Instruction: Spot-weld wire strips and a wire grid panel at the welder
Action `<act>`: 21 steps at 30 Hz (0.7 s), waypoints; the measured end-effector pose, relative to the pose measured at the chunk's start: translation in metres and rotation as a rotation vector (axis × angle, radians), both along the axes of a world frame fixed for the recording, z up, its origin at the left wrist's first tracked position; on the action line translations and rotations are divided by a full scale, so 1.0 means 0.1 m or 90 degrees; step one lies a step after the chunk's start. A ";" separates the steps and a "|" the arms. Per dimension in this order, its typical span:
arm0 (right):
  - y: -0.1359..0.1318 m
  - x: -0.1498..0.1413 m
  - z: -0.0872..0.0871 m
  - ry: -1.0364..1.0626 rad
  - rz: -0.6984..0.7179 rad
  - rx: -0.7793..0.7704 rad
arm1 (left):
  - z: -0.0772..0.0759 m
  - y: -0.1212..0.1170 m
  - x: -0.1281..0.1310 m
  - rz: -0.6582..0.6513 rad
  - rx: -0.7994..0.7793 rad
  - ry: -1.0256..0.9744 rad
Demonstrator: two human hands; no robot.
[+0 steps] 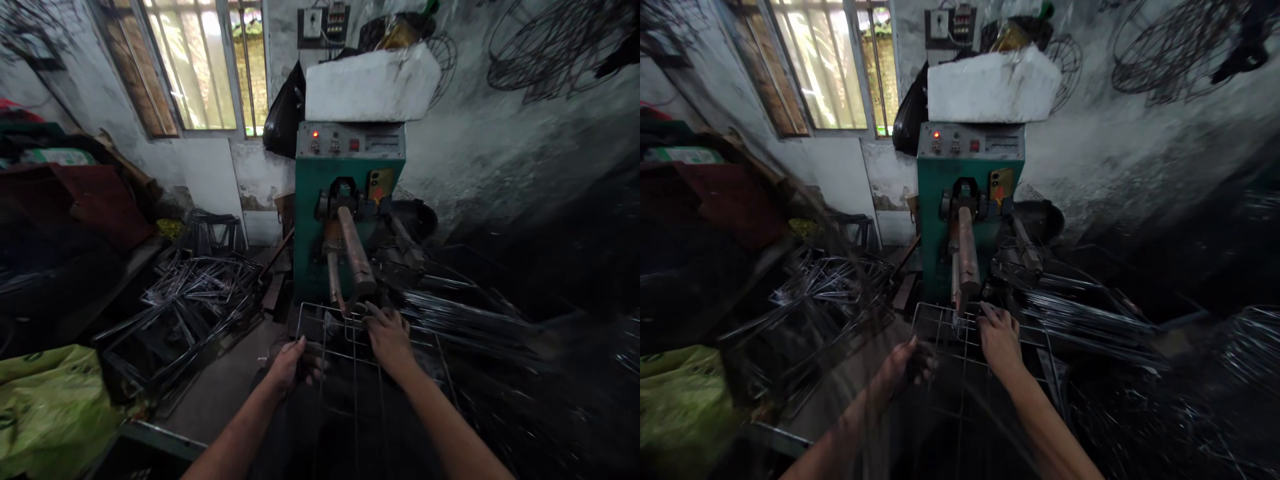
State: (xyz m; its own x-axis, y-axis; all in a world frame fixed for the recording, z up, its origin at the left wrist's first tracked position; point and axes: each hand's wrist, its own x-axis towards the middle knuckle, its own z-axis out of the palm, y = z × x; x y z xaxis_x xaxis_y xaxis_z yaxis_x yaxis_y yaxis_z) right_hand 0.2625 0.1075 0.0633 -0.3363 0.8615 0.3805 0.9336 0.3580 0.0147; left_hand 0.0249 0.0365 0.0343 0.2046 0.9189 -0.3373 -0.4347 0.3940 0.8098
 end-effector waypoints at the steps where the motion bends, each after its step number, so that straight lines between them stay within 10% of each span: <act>1: 0.01 0.00 0.01 0.000 0.005 -0.002 | -0.01 0.01 0.00 -0.001 -0.001 -0.002; 15: -0.02 0.00 0.10 0.079 -0.022 -0.037 | -0.13 0.07 0.00 0.027 -0.013 -0.018; 21: -0.29 0.62 0.06 0.246 -0.308 -0.026 | -0.24 -0.06 -0.06 0.052 -0.043 -0.017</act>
State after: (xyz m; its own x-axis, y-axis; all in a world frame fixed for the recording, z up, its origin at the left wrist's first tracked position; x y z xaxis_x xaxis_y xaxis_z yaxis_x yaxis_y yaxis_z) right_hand 0.3243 0.0780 0.0696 0.2508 0.8983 0.3608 0.9255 -0.1133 -0.3613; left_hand 0.0190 0.0310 0.0103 0.1397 0.9083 -0.3944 -0.4890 0.4096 0.7701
